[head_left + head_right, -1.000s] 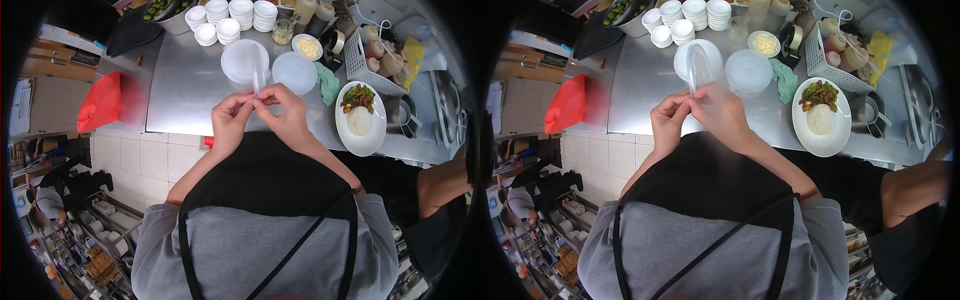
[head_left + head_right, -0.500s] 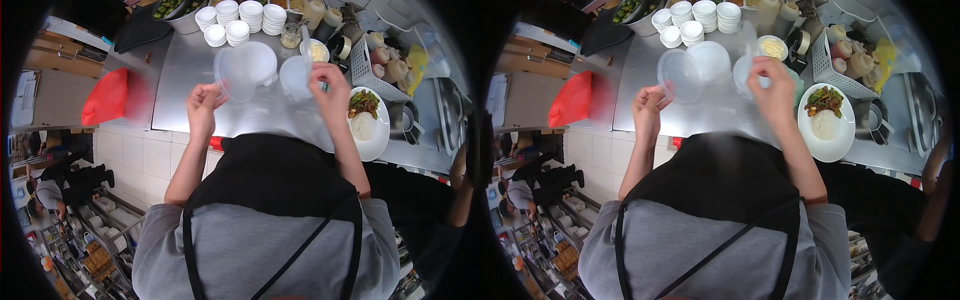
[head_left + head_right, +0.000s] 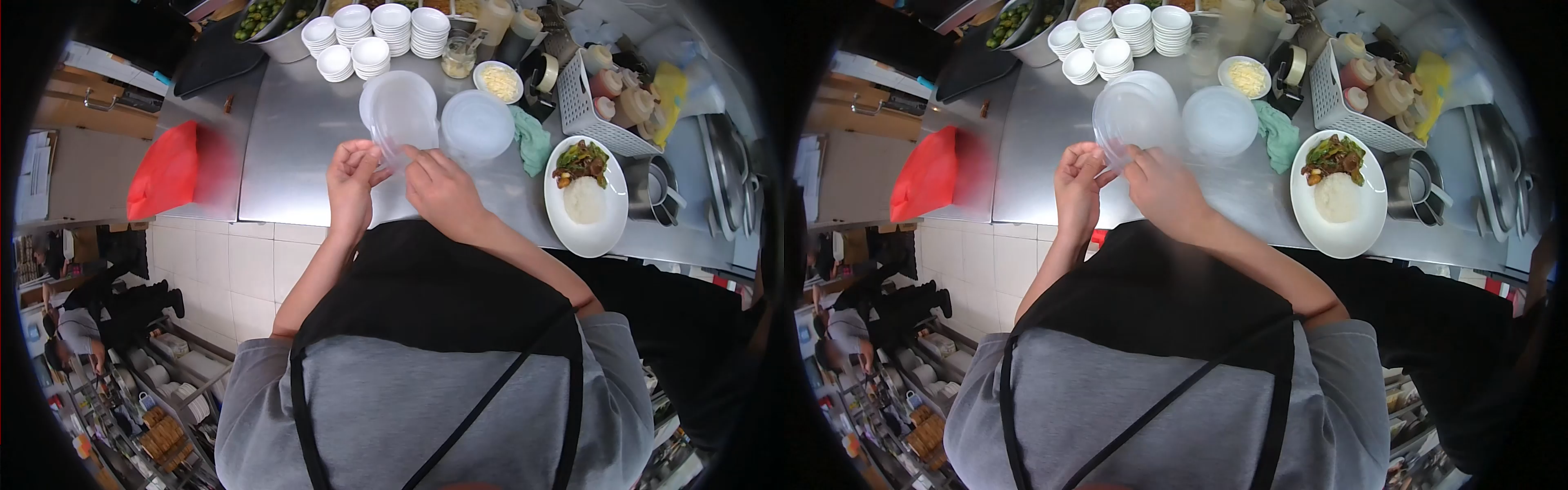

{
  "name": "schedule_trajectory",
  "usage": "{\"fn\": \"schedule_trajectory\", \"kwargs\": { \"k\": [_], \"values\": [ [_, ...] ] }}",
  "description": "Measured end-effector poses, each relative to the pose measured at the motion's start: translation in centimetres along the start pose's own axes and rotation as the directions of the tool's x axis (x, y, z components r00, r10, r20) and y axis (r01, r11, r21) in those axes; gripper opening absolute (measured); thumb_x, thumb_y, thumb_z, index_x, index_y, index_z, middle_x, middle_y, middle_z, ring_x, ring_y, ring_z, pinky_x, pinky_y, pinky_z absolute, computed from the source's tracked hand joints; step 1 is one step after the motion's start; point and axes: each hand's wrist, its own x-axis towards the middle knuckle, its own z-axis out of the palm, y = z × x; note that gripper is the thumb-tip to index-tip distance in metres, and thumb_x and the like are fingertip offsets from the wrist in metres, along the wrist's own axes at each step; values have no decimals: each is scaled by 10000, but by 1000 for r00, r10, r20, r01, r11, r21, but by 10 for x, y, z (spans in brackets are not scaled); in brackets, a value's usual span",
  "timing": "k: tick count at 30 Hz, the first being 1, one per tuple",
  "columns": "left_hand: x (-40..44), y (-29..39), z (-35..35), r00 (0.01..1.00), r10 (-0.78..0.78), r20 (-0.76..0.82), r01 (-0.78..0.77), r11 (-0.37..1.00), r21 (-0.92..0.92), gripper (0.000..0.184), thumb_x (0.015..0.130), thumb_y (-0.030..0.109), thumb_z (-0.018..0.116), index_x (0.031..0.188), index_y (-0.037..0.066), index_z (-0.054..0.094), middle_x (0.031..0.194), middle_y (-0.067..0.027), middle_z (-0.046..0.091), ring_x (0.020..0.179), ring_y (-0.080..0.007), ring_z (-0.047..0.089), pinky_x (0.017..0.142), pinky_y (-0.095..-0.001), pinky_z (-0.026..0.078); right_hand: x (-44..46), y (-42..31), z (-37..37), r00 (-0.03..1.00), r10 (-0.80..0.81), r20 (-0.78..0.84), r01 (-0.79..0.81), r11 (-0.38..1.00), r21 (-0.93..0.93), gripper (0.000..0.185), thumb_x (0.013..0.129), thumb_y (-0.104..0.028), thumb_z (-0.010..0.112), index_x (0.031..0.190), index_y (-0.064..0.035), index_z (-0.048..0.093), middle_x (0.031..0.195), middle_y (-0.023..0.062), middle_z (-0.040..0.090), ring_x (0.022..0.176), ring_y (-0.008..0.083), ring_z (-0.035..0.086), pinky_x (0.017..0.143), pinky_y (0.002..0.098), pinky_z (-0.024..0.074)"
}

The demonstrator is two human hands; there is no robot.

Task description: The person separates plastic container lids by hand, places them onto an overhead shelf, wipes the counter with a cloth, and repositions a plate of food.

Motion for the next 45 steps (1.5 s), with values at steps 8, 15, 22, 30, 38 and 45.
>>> {"fn": "schedule_trajectory", "kwargs": {
  "k": [8, 15, 22, 30, 38, 45],
  "values": [
    [4, -16, 5, 999, -36, -40, 35, 999, -25, 29, 888, 118, 487, 888, 90, 492, 805, 22, 551, 727, -62, 516, 626, -227, 450, -5, -2, 0, 1000, 6, -1, -6, 1000, 9, 140, 629, -32, 594, 735, 2, 509, 1095, 161, 525, 874, 250, 522, 735, 323, 464],
    [4, -16, 8, 999, -27, -48, 23, 997, -79, 56, 889, 133, 492, 915, 99, 456, 778, 38, 517, 716, -44, 468, 628, -220, 406, -3, 3, 3, 1000, -19, -18, 19, 1000, -2, 129, 646, -42, 600, 731, 1, 513, 1127, 160, 515, 896, 254, 518, 748, 319, 462],
    [5, -21, 6, 998, -32, -58, 23, 989, -145, 109, 885, 126, 495, 965, 103, 425, 808, 16, 539, 743, -60, 482, 633, -230, 398, -1, -2, 3, 999, -45, 11, 44, 998, 42, 116, 657, -41, 601, 735, -4, 523, 1126, 156, 517, 910, 258, 516, 752, 327, 461],
    [4, -14, 11, 997, -50, -58, 41, 990, -135, 192, 852, 54, 511, 1010, 74, 404, 892, -32, 566, 772, -66, 492, 624, -223, 389, 0, 4, 0, 996, -41, 77, 32, 994, 103, 166, 685, -63, 595, 828, 10, 553, 1104, 176, 516, 925, 283, 507, 787, 365, 434],
    [10, -28, 12, 984, -169, 52, 174, 977, -123, 294, 822, -5, 520, 1080, 53, 393, 966, -73, 579, 822, -81, 513, 589, -212, 337, -31, 85, -14, 854, 422, -305, -419, 905, 80, 249, 797, -82, 567, 1043, -74, 532, 1006, 105, 564, 931, 177, 514, 757, 285, 412],
    [34, -34, 32, 989, -65, 133, 70, 997, -32, 253, 859, 29, 479, 1096, 4, 392, 1153, -179, 484, 1070, -244, 497, 899, -358, 420, -38, 167, -4, 494, 869, 29, -561, 293, 775, 289, 839, -76, 531, 1126, -66, 496, 856, 37, 555, 759, 96, 510, 662, 212, 409]
  ]
}}
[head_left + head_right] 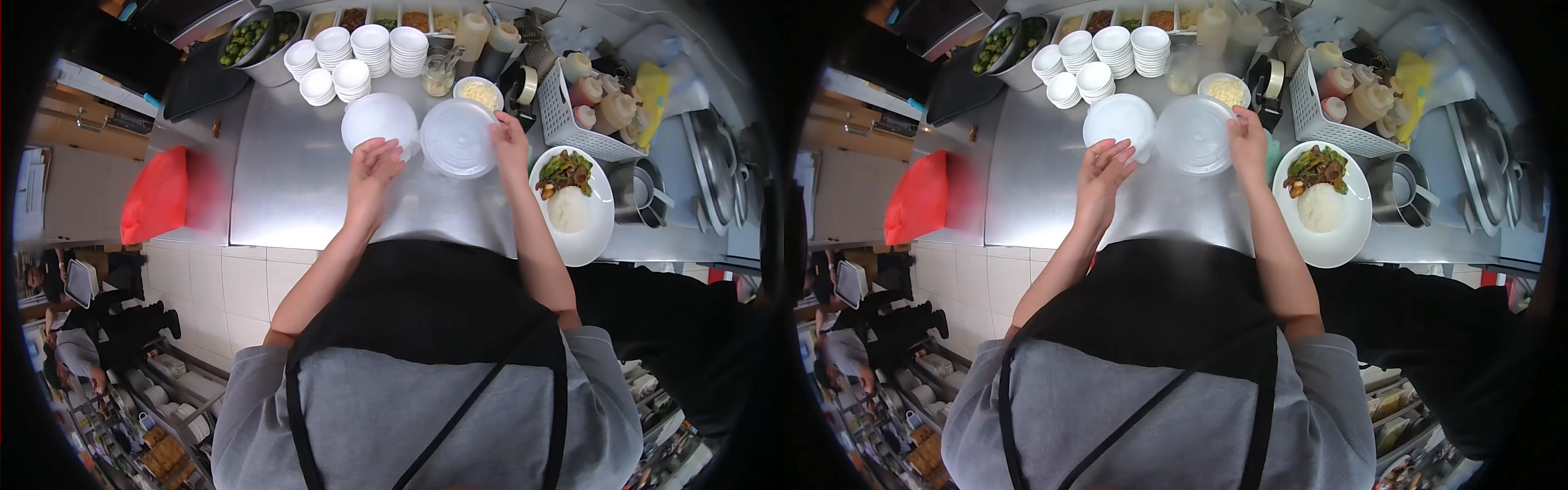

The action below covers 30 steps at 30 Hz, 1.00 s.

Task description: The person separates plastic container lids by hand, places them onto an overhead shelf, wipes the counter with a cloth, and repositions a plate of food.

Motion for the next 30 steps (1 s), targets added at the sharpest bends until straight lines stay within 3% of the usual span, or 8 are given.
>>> {"fn": "schedule_trajectory", "kwargs": {
  "k": [2, 5, 11, 13, 17, 22, 27, 30],
  "values": [
    [-2, 3, -12, 1000, 13, -26, -12, 999, 48, 245, 863, 33, 474, 1093, 1, 395, 1172, -187, 464, 1084, -250, 487, 915, -362, 414, 16, 17, 0, 857, -506, -95, 343, 700, -626, 310, 781, -70, 583, 1084, -53, 519, 1009, 138, 524, 842, 223, 530, 755, 309, 419],
    [-14, 5, -38, 992, -32, -120, 38, 998, 48, 219, 870, 52, 477, 1070, -11, 413, 1139, -176, 484, 1065, -249, 498, 905, -365, 422, 3, -2, 18, 754, -649, 103, 490, 450, -747, 279, 738, -110, 625, 1002, -41, 570, 1087, 164, 484, 979, 294, 485, 862, 358, 389],
    [-37, -9, -72, 955, -140, -263, 134, 990, -40, 197, 860, 72, 500, 1035, -5, 452, 1098, -162, 513, 1048, -239, 507, 893, -361, 427, -39, 5, 119, 623, -475, 621, 781, 406, -474, 219, 703, -96, 630, 911, -41, 592, 1054, 117, 505, 1034, 283, 447, 877, 376, 368],
    [-40, -2, -68, 959, -112, -261, 107, 994, -33, 186, 860, 72, 499, 1025, -4, 460, 1094, -160, 517, 1044, -238, 510, 891, -360, 427, -45, 18, 141, 440, -526, 728, 885, 116, -451, 85, 709, -107, 548, 757, -41, 573, 959, 99, 520, 871, 278, 486, 714, 400, 427],
    [-46, 13, -65, 969, -44, -245, 48, 999, 8, 170, 858, 68, 500, 1013, 1, 480, 1088, -160, 522, 1038, -234, 513, 889, -358, 426, -44, 21, 153, 541, -406, 736, 835, 160, -526, 88, 725, -109, 526, 762, -42, 569, 953, 95, 514, 842, 281, 480, 713, 384, 423],
    [-46, 24, -78, 969, 37, -243, -20, 997, 73, 310, 896, 193, 467, 1115, -26, 450, 1128, -160, 509, 1049, -239, 506, 891, -359, 418, -65, -50, 129, 631, -501, 592, 766, 526, -370, 111, 701, -34, 590, 790, -33, 526, 990, 99, 517, 925, 278, 481, 796, 378, 390],
    [-39, 67, -67, 995, 77, -56, -87, 972, -216, 436, 912, 255, 436, 1245, -21, 383, 1173, -140, 487, 1058, -207, 490, 886, -333, 395, -102, -70, 107, 435, -568, 698, 861, 489, -138, 131, 695, -2, 588, 803, -22, 518, 997, 115, 523, 930, 306, 491, 797, 371, 402],
    [-44, 80, -50, 998, 50, -25, -50, 999, -3, 410, 913, 160, 410, 1287, 5, 350, 1203, -142, 473, 1085, -213, 478, 915, -317, 368, -115, -75, 105, 378, -547, 746, 869, 488, -83, 162, 694, 8, 597, 840, -21, 533, 997, 119, 526, 933, 297, 502, 796, 351, 410]
  ]
}}
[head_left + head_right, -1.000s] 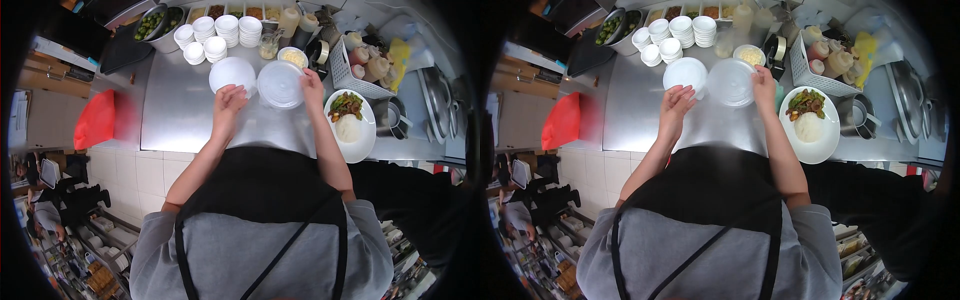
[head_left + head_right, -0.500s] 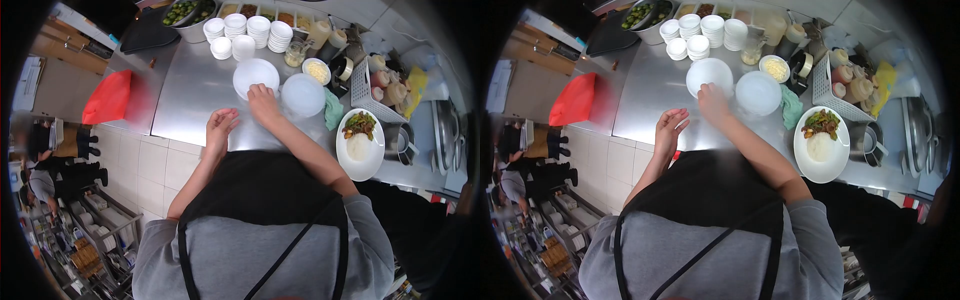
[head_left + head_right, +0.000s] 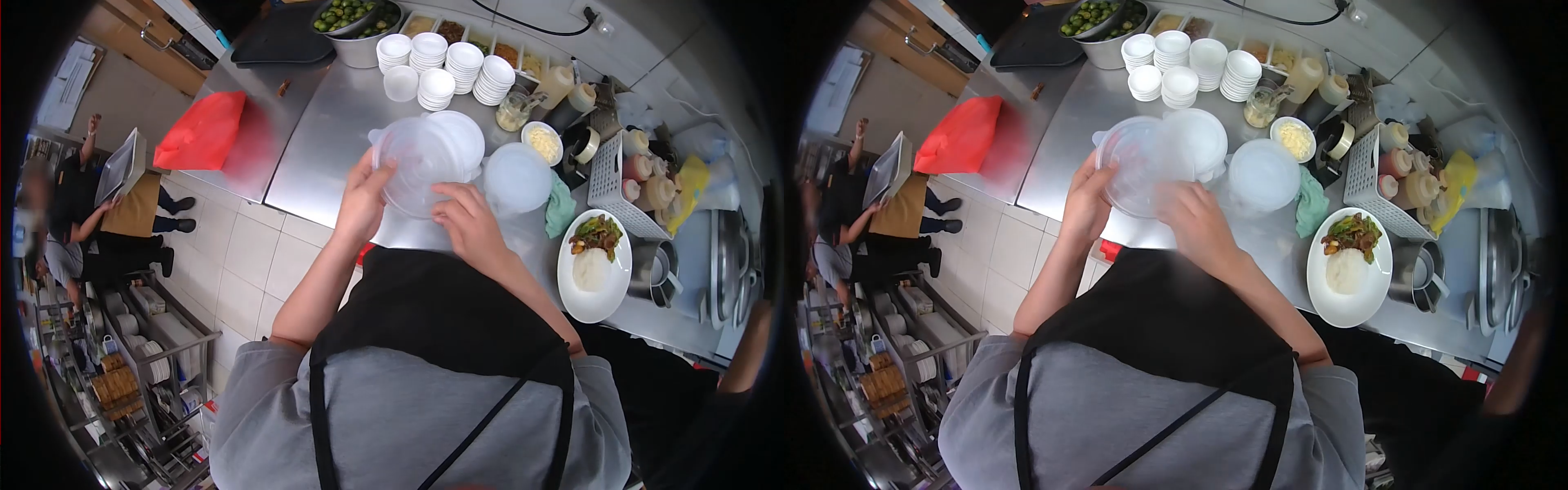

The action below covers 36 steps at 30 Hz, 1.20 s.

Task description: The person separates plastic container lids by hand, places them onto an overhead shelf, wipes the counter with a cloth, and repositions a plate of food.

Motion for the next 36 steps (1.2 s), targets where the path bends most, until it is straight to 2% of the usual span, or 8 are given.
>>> {"fn": "schedule_trajectory", "kwargs": {
  "k": [2, 4, 5, 7, 16, 26, 33, 36],
  "values": [
    [-7, -7, 13, 993, 116, 5, -115, 979, 166, 410, 895, 94, 401, 1293, 12, 348, 1206, -149, 476, 1090, -223, 480, 920, -310, 360, 3, -10, -4, 999, 39, 5, -39, 999, 34, 175, 699, 14, 603, 859, -19, 540, 990, 114, 529, 920, 276, 518, 788, 333, 419],
    [-15, -15, 25, 975, 221, 36, -220, 919, 327, 425, 877, 29, 392, 1300, 20, 346, 1210, -156, 479, 1094, -233, 482, 924, -303, 351, 11, -24, -8, 948, 313, -48, -260, 856, 447, 180, 739, 17, 607, 904, -8, 540, 950, 81, 540, 873, 184, 537, 747, 275, 438],
    [-19, -18, 29, 945, 307, 110, -324, 837, 442, 445, 857, -8, 391, 1299, 19, 346, 1213, -166, 480, 1103, -237, 479, 923, -301, 351, 13, -26, -6, 944, 324, -56, -267, 855, 444, 180, 739, 17, 607, 904, -8, 540, 950, 81, 540, 873, 184, 537, 747, 275, 438],
    [-28, -19, 39, 889, 382, 252, -455, 677, 578, 492, 815, -61, 403, 1298, 21, 350, 1220, -183, 477, 1113, -217, 476, 914, -289, 361, 17, -27, -3, 834, 545, -89, -347, 643, 682, 226, 758, -81, 639, 951, -18, 540, 867, 82, 587, 795, 159, 578, 695, 276, 465],
    [-39, -28, 32, 970, 212, 117, -240, 902, 359, 312, 842, -22, 501, 1154, -13, 519, 1137, -149, 549, 1024, -180, 533, 868, -258, 417, 6, -25, -9, 804, 593, 49, -409, 490, 769, 132, 803, -33, 586, 920, 15, 548, 826, 54, 594, 730, 95, 575, 660, 226, 474],
    [-37, -31, 33, 987, 131, 95, -154, 934, 323, 289, 827, -28, 531, 1115, -15, 550, 1120, -134, 561, 995, -153, 540, 850, -256, 439, -3, -7, -13, 744, 627, 230, -516, 319, 795, 147, 792, -19, 600, 933, 0, 565, 890, 67, 610, 782, 112, 574, 714, 248, 465],
    [-12, -27, 36, 995, 57, 77, -76, 958, 276, 261, 830, -7, 544, 1089, -26, 561, 1006, -105, 610, 864, -104, 567, 778, -227, 453, 5, 3, -19, 688, 692, 220, -522, 262, 812, 109, 786, -20, 609, 887, -5, 570, 863, 61, 608, 759, 105, 570, 700, 235, 463],
    [-15, -44, 38, 997, 72, -8, -67, 960, 273, 203, 837, 6, 543, 1035, -35, 570, 975, -100, 616, 801, -81, 561, 718, -209, 453, -3, 1, -2, 715, 700, 6, -420, 422, 804, 79, 786, -21, 608, 847, 0, 561, 827, 48, 596, 748, 96, 568, 683, 222, 470]
  ]
}}
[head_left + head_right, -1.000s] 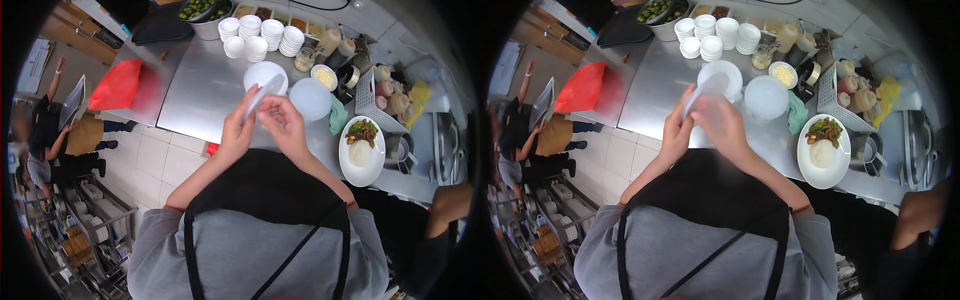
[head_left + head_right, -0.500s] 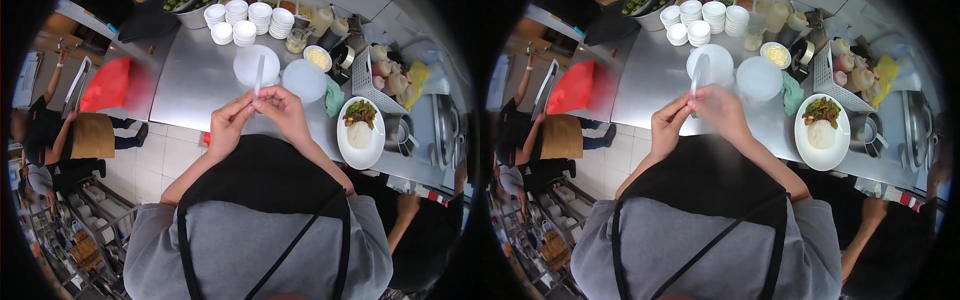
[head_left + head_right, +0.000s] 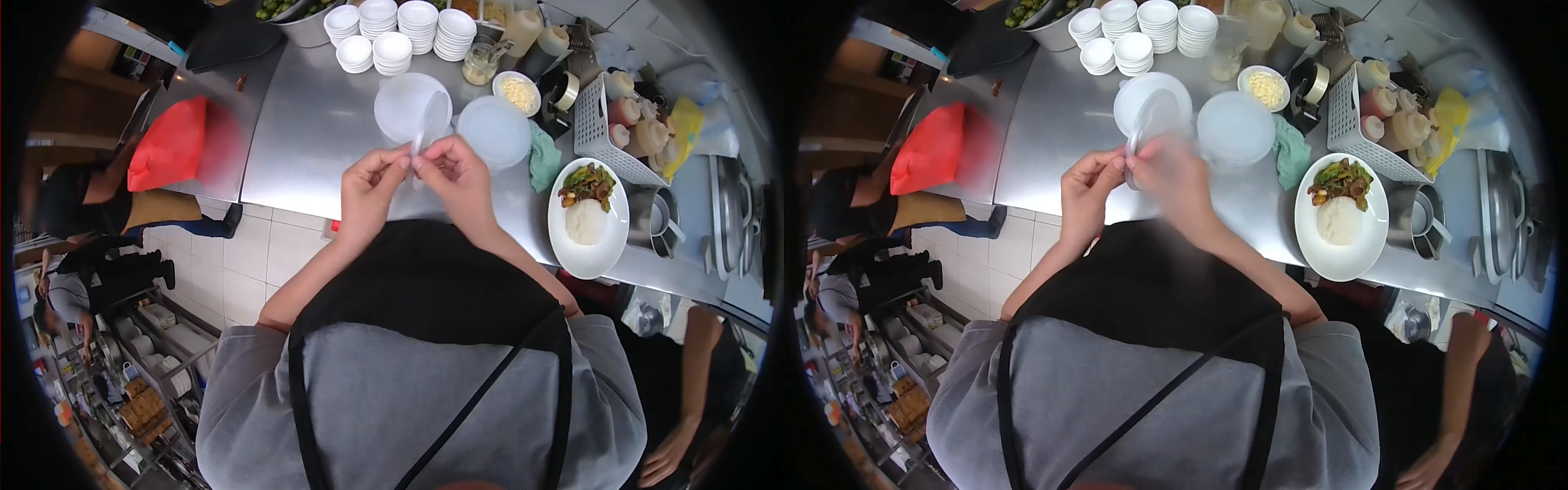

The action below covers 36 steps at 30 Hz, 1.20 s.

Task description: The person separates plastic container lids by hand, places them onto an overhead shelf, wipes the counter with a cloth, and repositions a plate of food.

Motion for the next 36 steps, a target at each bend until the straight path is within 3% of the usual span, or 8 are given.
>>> {"fn": "schedule_trajectory", "kwargs": {
  "k": [3, 11, 12, 15, 17, 20, 22, 36],
  "values": [
    [10, -2, 7, 990, 120, -67, -121, 993, -12, 111, 845, 10, 535, 939, -35, 573, 941, -86, 617, 776, -67, 550, 684, -200, 450, 2, 4, 7, 974, -227, 0, 214, 918, -334, 76, 785, -65, 581, 818, -3, 552, 765, 98, 612, 706, 164, 613, 635, 274, 475],
    [29, -11, -24, 944, 181, -275, -189, 982, -2, 79, 838, 60, 556, 825, -15, 577, 810, -69, 607, 686, -73, 539, 655, -214, 458, 10, 12, -26, 982, -186, -43, 166, 942, -291, 49, 764, 8, 558, 810, 4, 541, 837, 87, 596, 750, 143, 579, 686, 261, 463],
    [36, -8, -44, 948, 150, -280, -148, 989, 25, 86, 861, 58, 496, 843, -26, 507, 944, -188, 594, 898, -230, 598, 811, -363, 492, 14, 9, -41, 983, -163, -87, 133, 952, -275, 43, 779, 36, 539, 818, 18, 535, 889, 75, 580, 787, 119, 553, 732, 256, 457],
    [36, 4, -68, 949, 60, -310, -102, 988, -120, 91, 870, 73, 476, 868, -17, 471, 985, -216, 575, 927, -274, 593, 821, -396, 488, 17, -22, -69, 964, -230, -133, 204, 961, -185, 47, 769, 34, 542, 808, 9, 534, 950, 91, 575, 833, 140, 552, 747, 274, 456],
    [39, 8, -73, 963, 29, -270, -69, 988, -140, 77, 881, 73, 440, 888, -4, 443, 1019, -236, 557, 924, -290, 593, 813, -403, 489, 20, -41, -64, 885, -463, -48, 313, 668, -676, 140, 687, 44, 570, 816, -8, 553, 982, 138, 591, 833, 187, 576, 761, 273, 459],
    [37, 10, -46, 970, -55, -238, -3, 972, -235, 68, 886, 74, 424, 898, 8, 432, 1023, -239, 555, 924, -293, 592, 794, -397, 494, 16, -28, -26, 715, -579, 393, 589, 195, -784, 139, 669, 23, 567, 805, 14, 536, 1080, 176, 546, 923, 251, 551, 780, 310, 465],
    [31, 6, -35, 977, -87, -194, 31, 960, -277, 67, 892, 83, 418, 902, 16, 423, 1003, -220, 563, 923, -287, 593, 778, -379, 496, 9, -10, -3, 632, -484, 605, 728, 102, -678, 105, 684, 7, 573, 726, -5, 478, 1107, 153, 537, 923, 282, 541, 763, 326, 470],
    [37, -15, -4, 995, -78, -53, 54, 928, -368, 86, 895, 123, 460, 931, 51, 430, 927, -102, 574, 843, -164, 569, 702, -288, 462, -16, 24, -19, 760, -367, 537, 611, 120, -782, 146, 660, -30, 569, 779, -4, 489, 1182, 162, 479, 1010, 278, 491, 828, 354, 437]
  ]
}}
